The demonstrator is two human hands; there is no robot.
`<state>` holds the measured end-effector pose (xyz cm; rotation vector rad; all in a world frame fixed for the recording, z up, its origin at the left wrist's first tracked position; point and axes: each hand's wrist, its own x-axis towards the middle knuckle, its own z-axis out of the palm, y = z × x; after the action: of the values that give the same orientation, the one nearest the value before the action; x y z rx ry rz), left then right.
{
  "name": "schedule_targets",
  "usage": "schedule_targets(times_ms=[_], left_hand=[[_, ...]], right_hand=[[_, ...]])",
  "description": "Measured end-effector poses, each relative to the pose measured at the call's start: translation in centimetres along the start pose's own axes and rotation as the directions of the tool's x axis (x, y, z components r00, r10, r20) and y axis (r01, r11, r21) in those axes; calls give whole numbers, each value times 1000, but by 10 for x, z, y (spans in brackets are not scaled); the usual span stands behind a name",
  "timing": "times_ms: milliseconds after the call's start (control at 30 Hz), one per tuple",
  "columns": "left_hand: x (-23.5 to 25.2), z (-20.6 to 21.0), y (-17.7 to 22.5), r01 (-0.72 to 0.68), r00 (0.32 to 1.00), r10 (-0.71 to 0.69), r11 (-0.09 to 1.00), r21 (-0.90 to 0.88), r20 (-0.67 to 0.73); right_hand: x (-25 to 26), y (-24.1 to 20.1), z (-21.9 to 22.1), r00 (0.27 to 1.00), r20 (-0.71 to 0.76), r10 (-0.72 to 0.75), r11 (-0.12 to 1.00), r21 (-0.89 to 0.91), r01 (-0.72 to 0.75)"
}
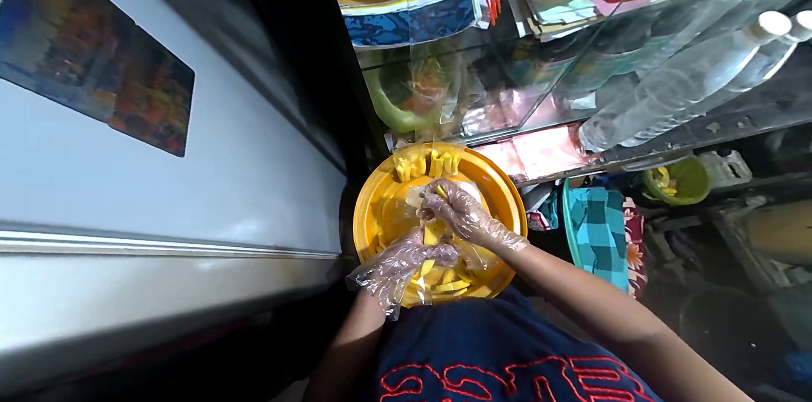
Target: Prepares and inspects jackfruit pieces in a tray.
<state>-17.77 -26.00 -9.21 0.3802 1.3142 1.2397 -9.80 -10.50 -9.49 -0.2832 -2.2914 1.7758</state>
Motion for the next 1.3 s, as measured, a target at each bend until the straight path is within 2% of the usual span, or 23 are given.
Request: schedule_targets(times_ms=[167, 367, 533, 733, 833, 900, 1000, 1133, 1300], left_hand=[[0, 3, 5, 36, 999, -34, 998, 57, -38], [7, 1, 4, 100, 995, -89, 957, 271, -53], [0, 3, 5, 39, 999, -37, 993, 109, -25], [-2, 4, 12, 57, 998, -54, 993, 107, -36], [-18, 27, 40, 126, 987, -104, 971, 202, -120], [-11, 14, 28, 27, 1000, -27, 982, 187, -4], [-9, 14, 29, 97, 995, -86, 965, 242, -56], [6, -6, 7, 30, 999, -40, 967, 251, 35], [8, -6, 6, 66, 997, -73, 968, 242, 20]], right_hand=[[-4, -7, -6, 991, 47, 124, 978, 161, -130], [0, -6, 1, 993, 9, 122, 969, 214, -121], [-7, -14, -1, 965, 93, 245, 964, 77, -253], [-17, -24, -13, 935, 158, 317, 930, 141, -340], [-17, -27, -16, 936, 103, 336, 940, 23, -340], [-16, -24, -18, 936, 100, 339, 940, -73, -332], [-15, -18, -22, 947, 89, 310, 945, -136, -296], [-13, -28, -34, 901, 181, 395, 910, -211, -357], [-11, -26, -38, 911, 286, 297, 931, -300, -209]])
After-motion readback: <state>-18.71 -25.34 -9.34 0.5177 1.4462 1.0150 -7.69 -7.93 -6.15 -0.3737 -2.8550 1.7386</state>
